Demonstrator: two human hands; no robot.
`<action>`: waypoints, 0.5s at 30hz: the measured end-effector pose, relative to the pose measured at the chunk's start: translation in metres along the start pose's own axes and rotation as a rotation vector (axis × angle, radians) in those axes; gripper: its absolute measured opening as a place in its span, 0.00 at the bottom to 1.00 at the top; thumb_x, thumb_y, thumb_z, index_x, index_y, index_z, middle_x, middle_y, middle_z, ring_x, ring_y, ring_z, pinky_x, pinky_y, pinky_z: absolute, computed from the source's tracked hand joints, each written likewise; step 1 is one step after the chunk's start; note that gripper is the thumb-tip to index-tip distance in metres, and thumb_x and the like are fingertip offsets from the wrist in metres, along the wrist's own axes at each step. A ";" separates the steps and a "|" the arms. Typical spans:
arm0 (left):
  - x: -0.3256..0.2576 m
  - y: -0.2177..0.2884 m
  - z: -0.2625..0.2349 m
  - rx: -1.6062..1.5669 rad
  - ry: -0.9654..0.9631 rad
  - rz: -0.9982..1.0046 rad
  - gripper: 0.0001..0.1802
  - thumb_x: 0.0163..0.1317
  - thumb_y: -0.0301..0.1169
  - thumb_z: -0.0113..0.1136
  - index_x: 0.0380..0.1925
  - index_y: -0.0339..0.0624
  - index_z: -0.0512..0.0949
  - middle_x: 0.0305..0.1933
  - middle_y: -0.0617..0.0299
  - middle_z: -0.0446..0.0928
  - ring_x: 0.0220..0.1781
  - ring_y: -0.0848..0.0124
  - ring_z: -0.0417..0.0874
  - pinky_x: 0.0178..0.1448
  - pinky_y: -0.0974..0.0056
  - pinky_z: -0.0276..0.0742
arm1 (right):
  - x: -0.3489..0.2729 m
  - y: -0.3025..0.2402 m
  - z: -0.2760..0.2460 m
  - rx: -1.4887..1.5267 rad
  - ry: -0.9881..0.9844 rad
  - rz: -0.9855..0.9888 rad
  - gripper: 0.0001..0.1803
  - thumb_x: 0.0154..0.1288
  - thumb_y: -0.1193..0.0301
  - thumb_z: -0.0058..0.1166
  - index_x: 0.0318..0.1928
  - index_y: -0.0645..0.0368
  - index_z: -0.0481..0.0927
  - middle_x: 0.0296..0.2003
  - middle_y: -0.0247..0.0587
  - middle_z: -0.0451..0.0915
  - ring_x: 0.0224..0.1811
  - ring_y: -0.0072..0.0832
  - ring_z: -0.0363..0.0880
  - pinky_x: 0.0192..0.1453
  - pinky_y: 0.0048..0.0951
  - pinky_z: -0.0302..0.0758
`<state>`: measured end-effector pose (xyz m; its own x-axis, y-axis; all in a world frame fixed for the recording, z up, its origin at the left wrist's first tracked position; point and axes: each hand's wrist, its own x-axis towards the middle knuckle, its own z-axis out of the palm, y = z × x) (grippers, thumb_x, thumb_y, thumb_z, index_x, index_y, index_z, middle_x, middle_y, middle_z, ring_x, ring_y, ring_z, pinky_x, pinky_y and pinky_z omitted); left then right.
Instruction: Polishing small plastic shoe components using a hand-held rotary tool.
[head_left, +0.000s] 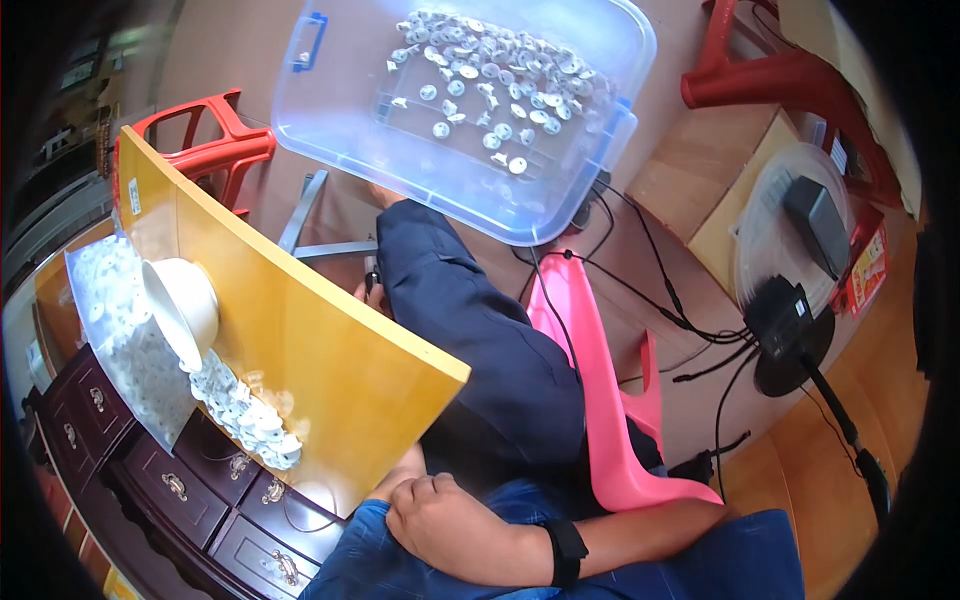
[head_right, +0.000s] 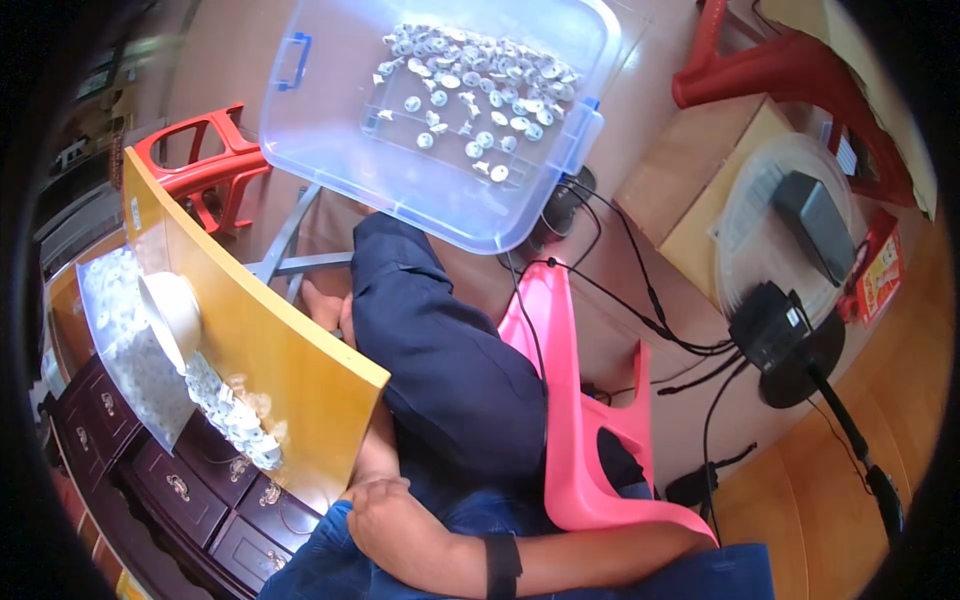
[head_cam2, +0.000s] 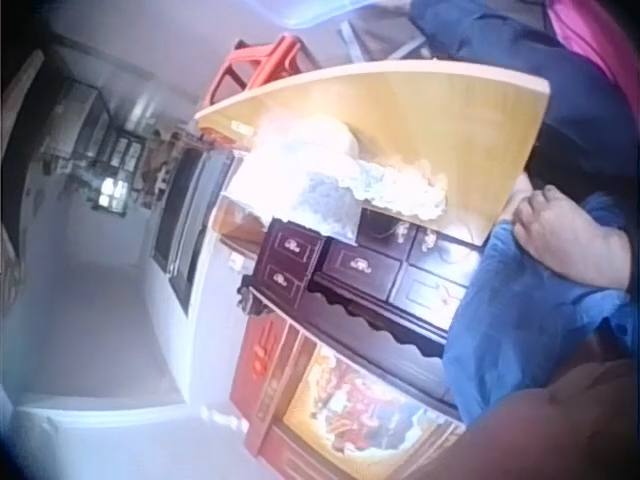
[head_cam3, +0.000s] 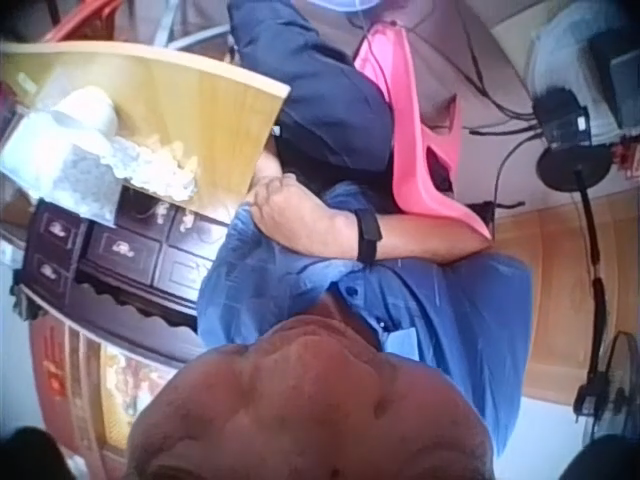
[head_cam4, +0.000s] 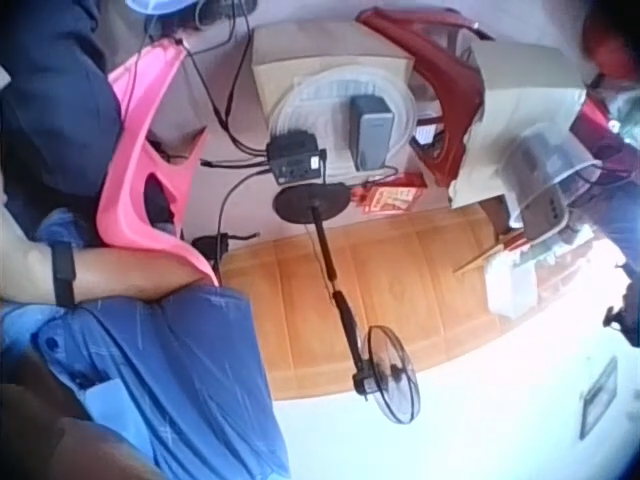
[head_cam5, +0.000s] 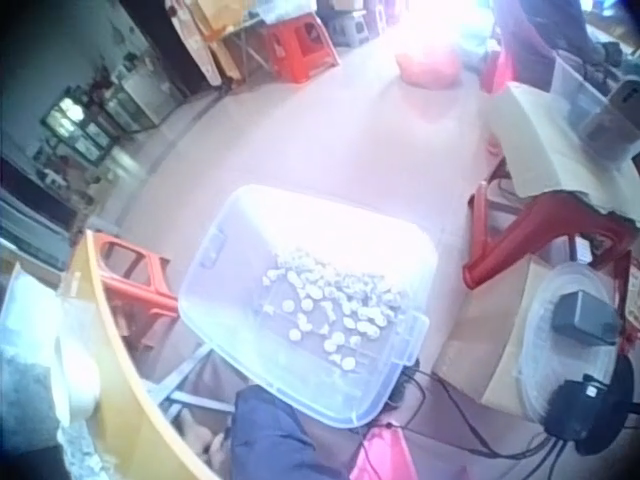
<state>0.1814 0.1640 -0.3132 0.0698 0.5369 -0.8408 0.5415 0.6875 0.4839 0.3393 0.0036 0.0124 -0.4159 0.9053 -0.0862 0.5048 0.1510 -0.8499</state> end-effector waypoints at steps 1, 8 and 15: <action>0.004 0.002 -0.005 -0.008 0.009 0.015 0.10 0.67 0.36 0.59 0.43 0.44 0.77 0.31 0.67 0.79 0.27 0.79 0.79 0.29 0.72 0.77 | 0.001 0.001 -0.002 -0.007 0.009 -0.009 0.09 0.58 0.69 0.52 0.36 0.61 0.79 0.36 0.47 0.79 0.36 0.33 0.80 0.36 0.29 0.74; 0.026 0.005 -0.040 -0.075 0.068 0.103 0.10 0.67 0.36 0.59 0.44 0.44 0.77 0.32 0.66 0.80 0.28 0.79 0.79 0.30 0.71 0.78 | 0.009 0.012 -0.009 0.097 0.059 0.052 0.11 0.61 0.68 0.48 0.36 0.61 0.80 0.33 0.45 0.76 0.37 0.34 0.77 0.37 0.32 0.71; 0.026 -0.019 -0.065 -0.161 0.129 0.129 0.10 0.67 0.35 0.59 0.44 0.43 0.77 0.32 0.66 0.80 0.28 0.79 0.79 0.31 0.71 0.78 | 0.012 0.018 -0.024 0.086 0.069 0.054 0.11 0.59 0.67 0.48 0.37 0.61 0.79 0.35 0.45 0.76 0.39 0.35 0.76 0.38 0.31 0.70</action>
<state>0.1186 0.1961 -0.3283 0.0165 0.6765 -0.7363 0.3942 0.6723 0.6266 0.3618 0.0265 0.0092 -0.3356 0.9367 -0.1001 0.4568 0.0689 -0.8869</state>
